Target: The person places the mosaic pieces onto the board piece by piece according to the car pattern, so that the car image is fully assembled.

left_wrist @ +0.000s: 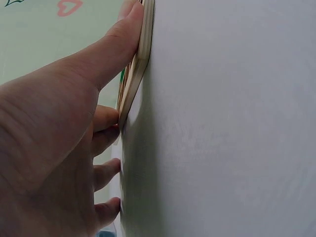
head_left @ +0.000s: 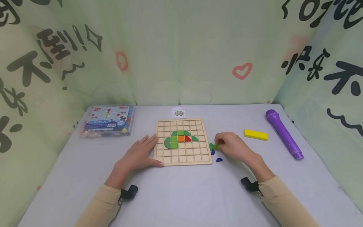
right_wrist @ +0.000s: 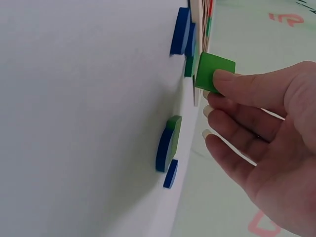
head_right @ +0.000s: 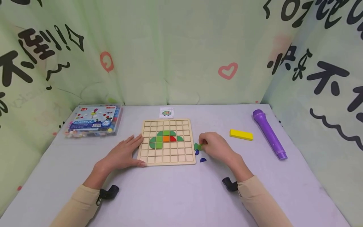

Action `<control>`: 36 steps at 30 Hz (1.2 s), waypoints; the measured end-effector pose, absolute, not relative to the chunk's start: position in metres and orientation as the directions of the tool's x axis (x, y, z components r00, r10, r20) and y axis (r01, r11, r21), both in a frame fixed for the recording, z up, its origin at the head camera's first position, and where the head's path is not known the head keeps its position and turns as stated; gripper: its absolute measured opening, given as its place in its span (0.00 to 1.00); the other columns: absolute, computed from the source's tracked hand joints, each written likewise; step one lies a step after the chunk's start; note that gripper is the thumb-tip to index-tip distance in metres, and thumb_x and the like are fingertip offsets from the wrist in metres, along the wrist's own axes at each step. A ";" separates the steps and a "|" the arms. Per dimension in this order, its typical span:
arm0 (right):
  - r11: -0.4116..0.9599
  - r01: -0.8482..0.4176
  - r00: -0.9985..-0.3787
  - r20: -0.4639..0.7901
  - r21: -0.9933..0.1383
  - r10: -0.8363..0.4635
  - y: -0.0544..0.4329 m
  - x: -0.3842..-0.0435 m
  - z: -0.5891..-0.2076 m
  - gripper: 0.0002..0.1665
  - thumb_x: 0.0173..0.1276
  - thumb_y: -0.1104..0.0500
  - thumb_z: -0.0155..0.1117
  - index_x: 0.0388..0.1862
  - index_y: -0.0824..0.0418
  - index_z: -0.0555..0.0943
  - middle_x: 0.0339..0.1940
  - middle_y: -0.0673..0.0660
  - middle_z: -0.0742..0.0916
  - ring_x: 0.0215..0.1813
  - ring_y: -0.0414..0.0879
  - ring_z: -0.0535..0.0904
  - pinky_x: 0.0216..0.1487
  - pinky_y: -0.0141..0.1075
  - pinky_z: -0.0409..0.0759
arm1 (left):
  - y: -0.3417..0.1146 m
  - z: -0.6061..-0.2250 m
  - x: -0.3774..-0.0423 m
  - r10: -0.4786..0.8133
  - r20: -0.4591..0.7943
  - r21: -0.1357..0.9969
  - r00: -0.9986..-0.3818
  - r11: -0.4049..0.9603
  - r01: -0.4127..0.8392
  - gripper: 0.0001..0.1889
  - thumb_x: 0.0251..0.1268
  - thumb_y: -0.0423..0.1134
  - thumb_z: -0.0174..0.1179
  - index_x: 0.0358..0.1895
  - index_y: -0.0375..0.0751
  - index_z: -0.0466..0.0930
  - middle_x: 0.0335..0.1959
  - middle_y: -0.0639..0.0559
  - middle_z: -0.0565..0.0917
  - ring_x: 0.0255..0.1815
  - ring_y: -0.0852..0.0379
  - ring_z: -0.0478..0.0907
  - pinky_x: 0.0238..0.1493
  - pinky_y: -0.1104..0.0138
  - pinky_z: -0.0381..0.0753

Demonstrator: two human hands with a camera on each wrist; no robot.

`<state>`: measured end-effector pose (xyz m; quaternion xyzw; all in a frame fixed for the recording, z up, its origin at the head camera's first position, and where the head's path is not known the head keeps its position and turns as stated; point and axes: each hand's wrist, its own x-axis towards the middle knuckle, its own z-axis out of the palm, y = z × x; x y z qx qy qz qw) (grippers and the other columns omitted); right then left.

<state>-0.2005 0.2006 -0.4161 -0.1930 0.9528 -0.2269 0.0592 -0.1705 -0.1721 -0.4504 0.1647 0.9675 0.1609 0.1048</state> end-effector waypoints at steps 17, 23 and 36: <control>0.734 -0.382 -0.892 0.018 -0.562 -0.451 0.140 -0.210 -0.421 0.07 0.63 0.69 0.65 0.36 0.57 0.84 0.34 0.53 0.86 0.37 0.45 0.77 0.40 0.35 0.78 | -0.172 -0.452 -0.171 0.345 -0.143 0.340 -0.928 0.898 0.281 0.62 0.45 0.74 0.66 0.80 0.45 0.51 0.82 0.52 0.53 0.83 0.41 0.46 0.80 0.42 0.50; 0.693 -0.422 -0.874 0.060 -0.584 -0.481 0.117 -0.217 -0.425 0.07 0.63 0.69 0.66 0.36 0.58 0.85 0.35 0.51 0.87 0.37 0.45 0.78 0.42 0.36 0.80 | -0.173 -0.451 -0.171 0.350 -0.142 0.344 -0.926 0.895 0.285 0.62 0.45 0.75 0.66 0.80 0.46 0.51 0.82 0.52 0.53 0.83 0.41 0.46 0.80 0.42 0.50; 0.705 -0.483 -0.838 0.039 -0.519 -0.544 0.085 -0.219 -0.421 0.09 0.64 0.70 0.62 0.37 0.60 0.86 0.33 0.52 0.88 0.35 0.43 0.79 0.39 0.35 0.80 | -0.174 -0.454 -0.172 0.346 -0.147 0.361 -0.927 0.891 0.275 0.63 0.43 0.77 0.64 0.80 0.47 0.50 0.82 0.53 0.52 0.83 0.42 0.45 0.80 0.41 0.50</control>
